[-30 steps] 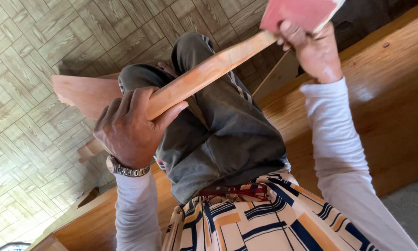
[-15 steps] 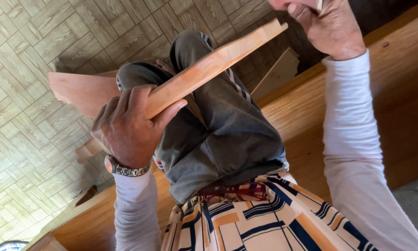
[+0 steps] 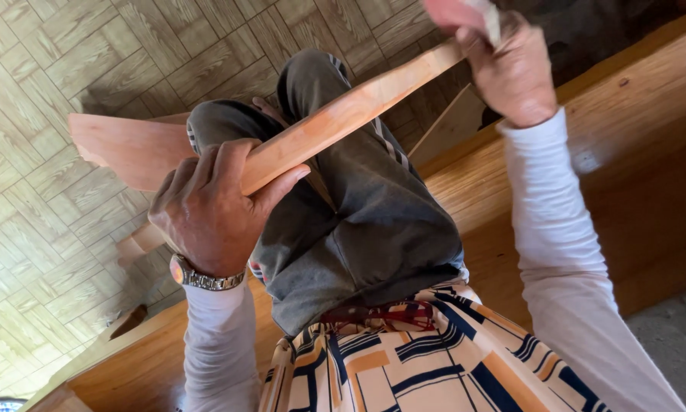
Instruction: The person sits on the floor and sands a long, light-colored wooden plank using a piece of sandpaper. They hold the plank with their left hand and rub the sandpaper along its length with their right hand, occasionally rotating the plank to sand different edges and surfaces.
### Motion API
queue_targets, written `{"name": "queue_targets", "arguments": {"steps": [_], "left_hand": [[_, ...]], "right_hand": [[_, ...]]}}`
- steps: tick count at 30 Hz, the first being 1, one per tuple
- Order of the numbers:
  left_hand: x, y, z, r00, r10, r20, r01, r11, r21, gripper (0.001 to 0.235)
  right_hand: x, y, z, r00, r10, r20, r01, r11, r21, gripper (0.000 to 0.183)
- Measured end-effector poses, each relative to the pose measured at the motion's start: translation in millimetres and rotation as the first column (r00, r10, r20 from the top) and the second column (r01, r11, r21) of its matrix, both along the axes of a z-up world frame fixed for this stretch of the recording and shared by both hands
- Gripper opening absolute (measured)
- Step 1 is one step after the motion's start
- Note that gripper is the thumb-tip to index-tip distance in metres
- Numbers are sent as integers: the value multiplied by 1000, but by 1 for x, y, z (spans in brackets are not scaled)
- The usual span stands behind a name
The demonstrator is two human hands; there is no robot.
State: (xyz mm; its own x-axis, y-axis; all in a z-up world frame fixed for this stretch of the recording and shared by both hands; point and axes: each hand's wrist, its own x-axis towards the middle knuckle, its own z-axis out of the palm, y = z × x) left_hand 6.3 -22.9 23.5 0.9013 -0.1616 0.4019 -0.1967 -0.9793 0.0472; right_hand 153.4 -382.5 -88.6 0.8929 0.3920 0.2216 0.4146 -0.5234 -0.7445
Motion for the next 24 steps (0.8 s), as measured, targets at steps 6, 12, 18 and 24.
{"name": "queue_targets", "arguments": {"steps": [6, 12, 18, 24], "left_hand": [[-2, 3, -1, 1000, -9, -27, 10, 1000, 24, 55], [-1, -3, 1, 999, 6, -34, -6, 1000, -2, 55], [-2, 2, 0, 999, 9, -42, -7, 1000, 26, 55], [-2, 5, -3, 1000, 6, -1, -6, 1000, 24, 58]], "right_hand": [[-14, -8, 21, 924, 18, -381, 83, 966, 245, 4], [-6, 2, 10, 997, -70, 15, 68, 994, 81, 13], [-40, 11, 7, 980, -123, -154, 164, 943, 289, 18], [-33, 18, 22, 974, -216, -66, 226, 916, 332, 22]]}}
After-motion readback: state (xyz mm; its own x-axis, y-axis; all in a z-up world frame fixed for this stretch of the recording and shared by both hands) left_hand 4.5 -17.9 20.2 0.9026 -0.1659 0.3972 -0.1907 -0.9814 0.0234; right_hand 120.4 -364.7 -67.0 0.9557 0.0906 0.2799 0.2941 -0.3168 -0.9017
